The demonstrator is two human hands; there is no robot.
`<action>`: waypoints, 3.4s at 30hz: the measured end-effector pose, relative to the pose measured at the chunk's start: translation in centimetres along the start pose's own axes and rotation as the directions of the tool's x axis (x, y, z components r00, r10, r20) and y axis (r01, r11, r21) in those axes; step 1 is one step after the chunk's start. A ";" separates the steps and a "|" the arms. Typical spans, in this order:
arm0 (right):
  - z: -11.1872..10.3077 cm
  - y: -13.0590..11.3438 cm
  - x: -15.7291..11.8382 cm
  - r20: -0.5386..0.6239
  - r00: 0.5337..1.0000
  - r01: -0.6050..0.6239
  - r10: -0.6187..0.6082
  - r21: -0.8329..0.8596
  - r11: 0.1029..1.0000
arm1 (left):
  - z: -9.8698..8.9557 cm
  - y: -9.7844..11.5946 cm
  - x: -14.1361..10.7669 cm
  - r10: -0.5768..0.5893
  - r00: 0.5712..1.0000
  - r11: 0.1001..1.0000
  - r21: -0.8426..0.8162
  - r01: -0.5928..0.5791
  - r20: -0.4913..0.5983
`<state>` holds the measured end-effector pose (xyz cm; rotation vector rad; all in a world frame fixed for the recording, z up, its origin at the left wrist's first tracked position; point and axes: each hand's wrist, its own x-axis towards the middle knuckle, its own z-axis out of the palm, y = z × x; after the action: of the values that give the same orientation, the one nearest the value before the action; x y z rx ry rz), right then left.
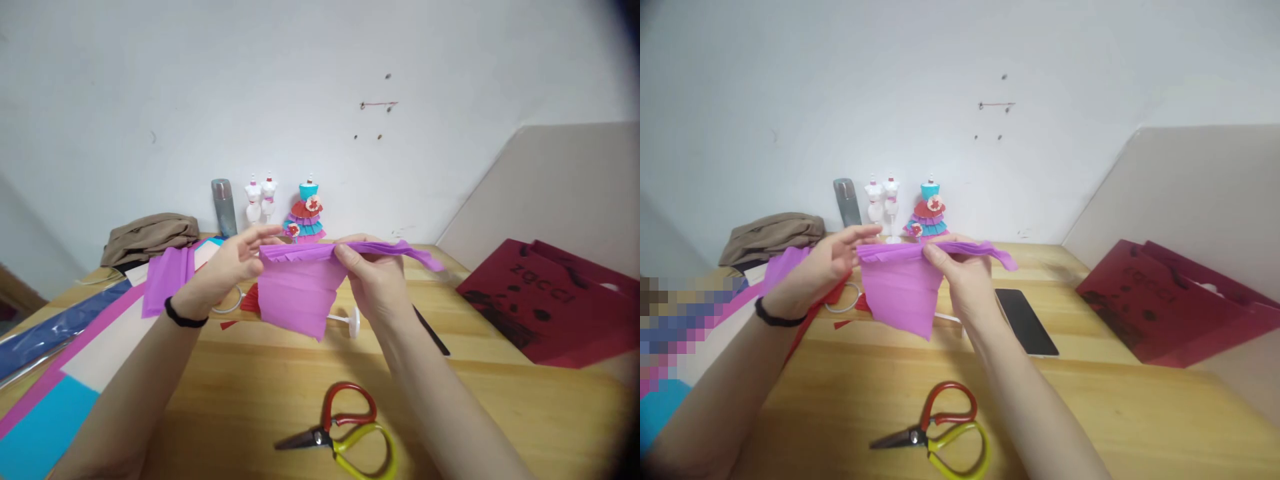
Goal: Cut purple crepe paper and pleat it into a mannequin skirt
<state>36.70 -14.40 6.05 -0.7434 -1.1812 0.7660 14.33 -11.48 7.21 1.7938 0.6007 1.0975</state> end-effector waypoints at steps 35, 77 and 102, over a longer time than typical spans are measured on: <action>0.5 0.5 -0.9 -0.060 0.998 -0.021 0.013 -0.133 0.991 | 1.2 -2.7 0.5 -0.091 0.996 0.946 -0.312 0.092 0.017; -0.7 2.3 0.1 -0.063 0.977 -0.204 0.202 -0.034 0.978 | 1.5 -3.9 0.6 -0.226 0.971 0.883 -0.405 0.236 0.074; 0.0 2.2 -0.4 0.012 0.994 -0.103 0.108 -0.203 0.974 | 2.0 -0.8 0.5 -0.064 0.943 0.973 0.192 0.132 -0.325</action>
<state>36.29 -13.54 4.01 -0.9745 -1.2601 0.7509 16.38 -11.65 6.36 1.7536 1.0239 1.3043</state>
